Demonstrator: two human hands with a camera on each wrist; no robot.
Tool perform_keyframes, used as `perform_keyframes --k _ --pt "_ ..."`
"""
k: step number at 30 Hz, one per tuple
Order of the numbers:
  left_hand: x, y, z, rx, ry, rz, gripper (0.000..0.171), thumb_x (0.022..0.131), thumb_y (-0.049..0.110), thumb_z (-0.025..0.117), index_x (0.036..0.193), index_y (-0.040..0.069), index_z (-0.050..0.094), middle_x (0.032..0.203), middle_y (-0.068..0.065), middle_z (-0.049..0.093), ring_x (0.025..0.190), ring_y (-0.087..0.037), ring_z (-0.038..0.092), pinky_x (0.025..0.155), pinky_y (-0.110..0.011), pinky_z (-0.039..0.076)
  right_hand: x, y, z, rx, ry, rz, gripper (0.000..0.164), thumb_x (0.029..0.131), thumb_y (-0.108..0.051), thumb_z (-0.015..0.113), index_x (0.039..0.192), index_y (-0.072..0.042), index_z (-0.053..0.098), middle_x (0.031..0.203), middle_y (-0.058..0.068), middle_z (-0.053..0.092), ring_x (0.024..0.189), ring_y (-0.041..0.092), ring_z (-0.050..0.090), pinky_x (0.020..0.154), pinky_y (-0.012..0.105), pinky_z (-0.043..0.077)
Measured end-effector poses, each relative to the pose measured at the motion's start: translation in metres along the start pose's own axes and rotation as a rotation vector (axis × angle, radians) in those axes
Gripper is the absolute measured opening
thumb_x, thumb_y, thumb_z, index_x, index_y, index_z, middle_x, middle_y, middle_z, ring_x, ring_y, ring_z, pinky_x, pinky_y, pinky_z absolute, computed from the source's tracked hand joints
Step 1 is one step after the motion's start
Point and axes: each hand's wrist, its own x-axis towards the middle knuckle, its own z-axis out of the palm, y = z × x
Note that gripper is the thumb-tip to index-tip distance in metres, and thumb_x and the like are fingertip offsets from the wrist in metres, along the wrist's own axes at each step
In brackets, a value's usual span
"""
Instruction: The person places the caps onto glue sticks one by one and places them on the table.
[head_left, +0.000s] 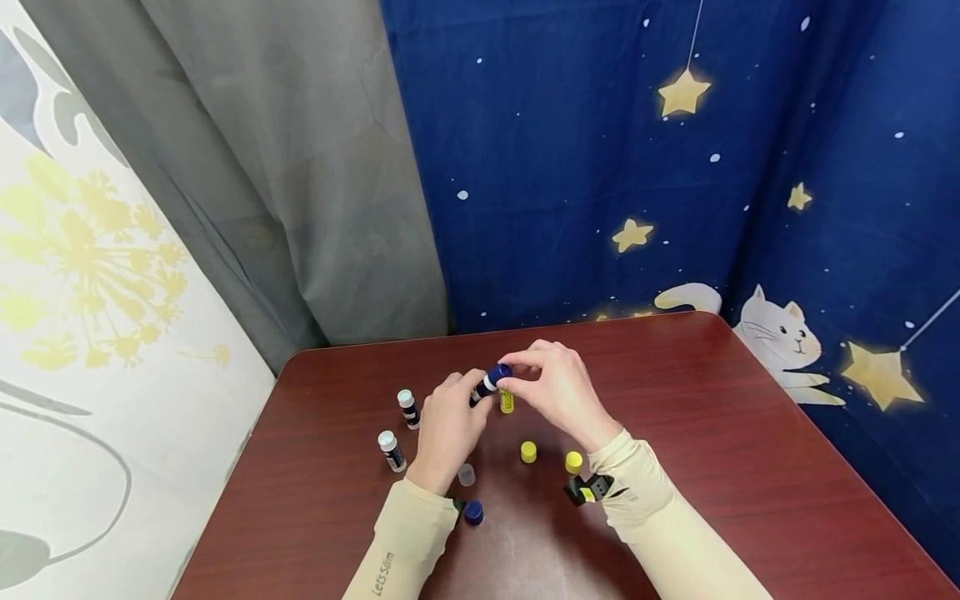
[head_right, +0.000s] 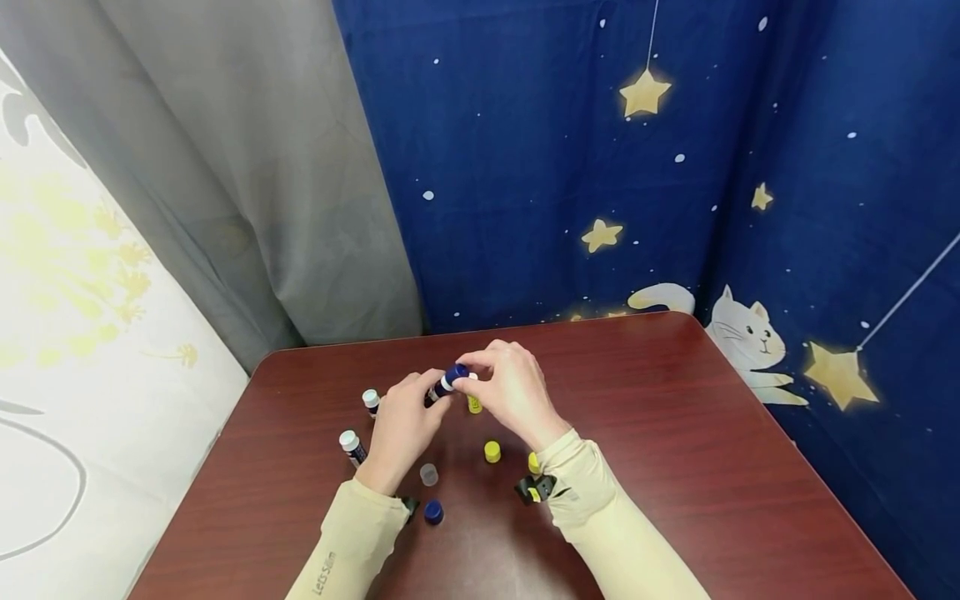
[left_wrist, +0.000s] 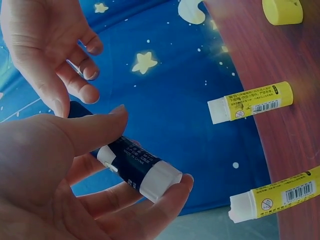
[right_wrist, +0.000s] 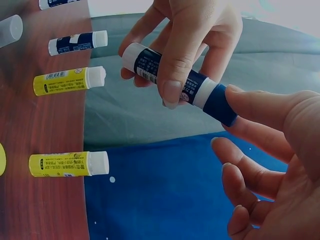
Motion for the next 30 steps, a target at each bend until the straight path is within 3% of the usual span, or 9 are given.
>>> perform_keyframes --k 11,22,30 --pt "0.0018 -0.0050 0.0034 0.021 0.010 0.007 0.026 0.088 0.021 0.080 0.112 0.018 0.073 0.086 -0.003 0.065 0.064 -0.015 0.056 0.059 -0.032 0.051 0.0014 0.0043 -0.0017 -0.002 -0.029 0.002 0.031 0.082 -0.033 0.085 0.112 -0.029 0.075 0.093 -0.003 0.069 0.082 0.015 0.059 0.069 0.035 0.048" --pt "0.0025 -0.0047 0.0030 0.029 -0.016 0.008 0.028 0.089 0.024 0.080 0.115 0.019 0.073 0.085 -0.002 0.063 0.064 -0.014 0.055 0.059 -0.031 0.051 0.0016 0.0076 -0.0005 -0.061 -0.034 -0.117 0.032 0.083 -0.027 0.085 0.112 -0.034 0.075 0.091 -0.017 0.060 0.089 0.006 0.053 0.073 0.031 0.048" --pt "0.0025 -0.0031 0.0027 0.043 0.002 0.027 0.027 0.088 0.023 0.081 0.113 0.019 0.073 0.082 -0.001 0.061 0.062 -0.014 0.055 0.057 -0.031 0.051 0.0019 0.0089 0.0007 -0.063 -0.027 -0.138 0.028 0.083 -0.025 0.085 0.109 -0.030 0.076 0.089 -0.017 0.060 0.090 0.012 0.057 0.074 0.032 0.049"
